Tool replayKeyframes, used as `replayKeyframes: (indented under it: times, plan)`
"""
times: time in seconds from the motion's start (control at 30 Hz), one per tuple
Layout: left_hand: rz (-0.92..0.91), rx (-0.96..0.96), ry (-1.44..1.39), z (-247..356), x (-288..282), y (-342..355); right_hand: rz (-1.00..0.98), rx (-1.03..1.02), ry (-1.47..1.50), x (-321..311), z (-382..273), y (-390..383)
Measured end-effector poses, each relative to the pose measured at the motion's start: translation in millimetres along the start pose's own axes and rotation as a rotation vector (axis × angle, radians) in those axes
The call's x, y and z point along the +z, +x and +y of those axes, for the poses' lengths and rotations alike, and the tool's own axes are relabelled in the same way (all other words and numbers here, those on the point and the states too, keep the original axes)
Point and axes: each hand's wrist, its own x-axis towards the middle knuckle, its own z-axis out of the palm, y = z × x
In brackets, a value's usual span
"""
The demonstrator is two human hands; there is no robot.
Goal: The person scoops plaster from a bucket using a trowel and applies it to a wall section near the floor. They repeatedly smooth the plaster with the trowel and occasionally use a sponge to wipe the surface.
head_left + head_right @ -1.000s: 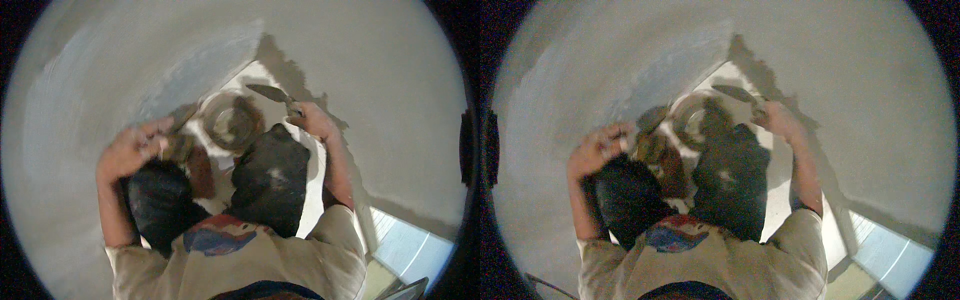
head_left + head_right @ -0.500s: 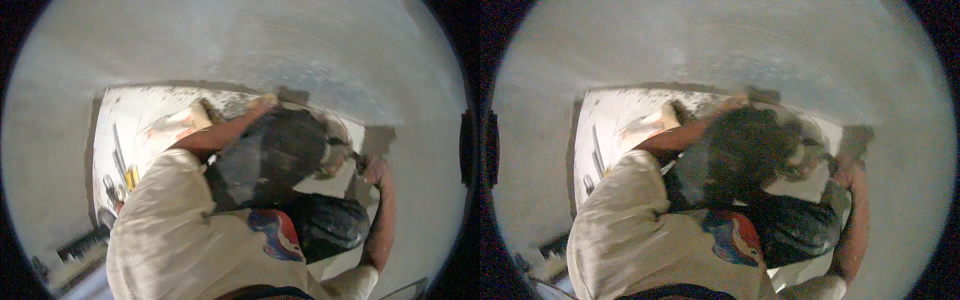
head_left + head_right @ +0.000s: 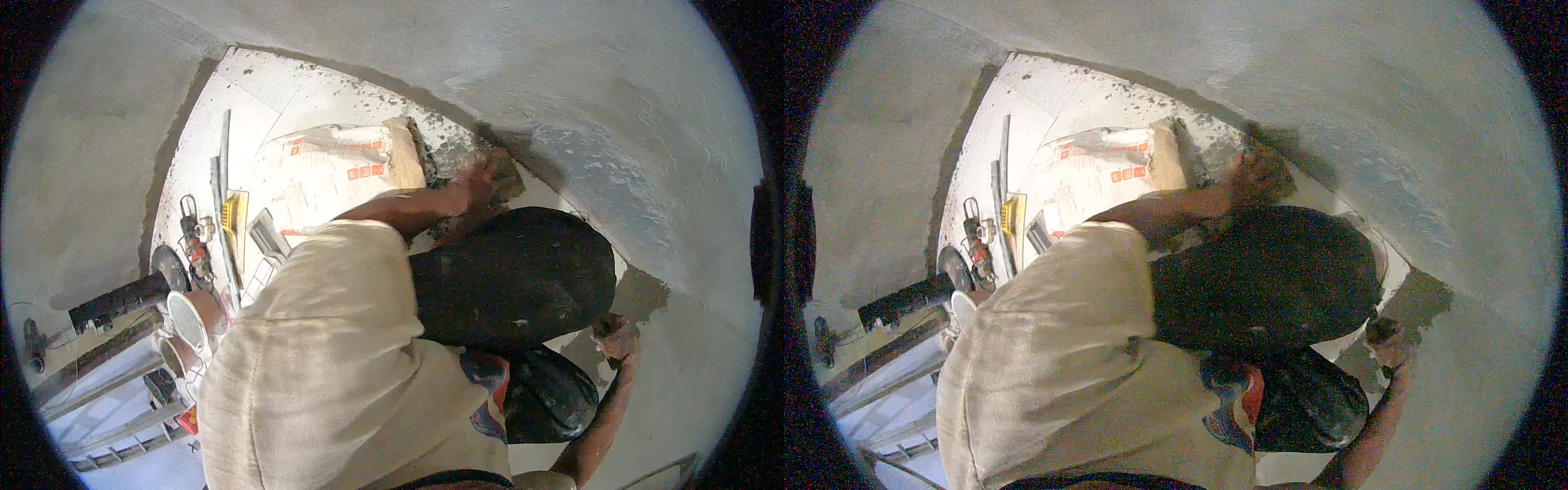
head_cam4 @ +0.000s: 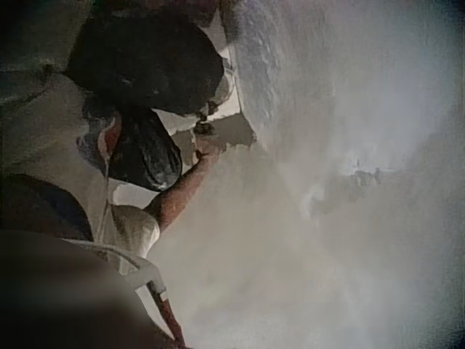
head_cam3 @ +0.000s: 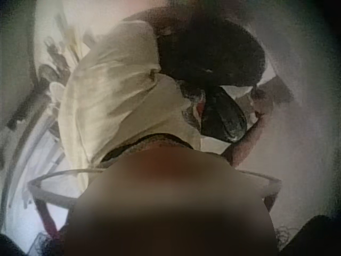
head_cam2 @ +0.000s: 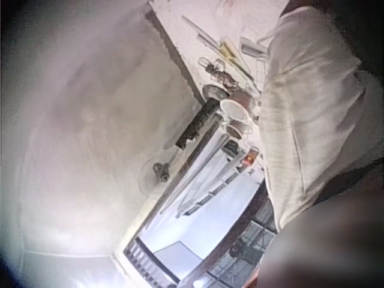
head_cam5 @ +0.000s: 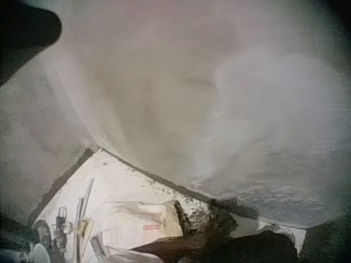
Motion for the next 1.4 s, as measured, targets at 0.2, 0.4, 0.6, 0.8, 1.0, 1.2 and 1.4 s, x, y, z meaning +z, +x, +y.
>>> replayKeyframes:
  times: [0.2,0.4,0.6,0.8,1.0,1.2,1.4]
  plan:
    - [-0.407,-0.314,0.357,-40.2,-97.6,-116.7,0.222,-0.208,-0.072,24.5,38.1,26.2]
    - [-0.273,-0.634,0.415,-159.3,-52.3,-265.2,0.146,-0.023,0.161,1.6,6.8,39.9]
    - [-0.611,-0.678,0.653,-157.8,-105.3,-275.6,0.162,0.024,0.275,-9.1,-2.3,3.5]
    - [0.087,-0.117,-0.001,-35.3,-66.8,-106.1,0.009,0.098,0.286,-36.5,-33.4,-3.8]
    - [0.075,0.282,0.164,13.4,-16.8,18.2,-0.018,0.131,0.387,-56.2,-65.9,-8.8]
    - [0.048,0.396,0.322,-32.2,28.8,44.2,-0.04,0.176,0.514,-3.9,-33.6,18.3]
    - [0.259,0.558,-0.017,22.4,-11.8,47.5,-0.162,0.323,0.565,9.5,-51.7,40.5]
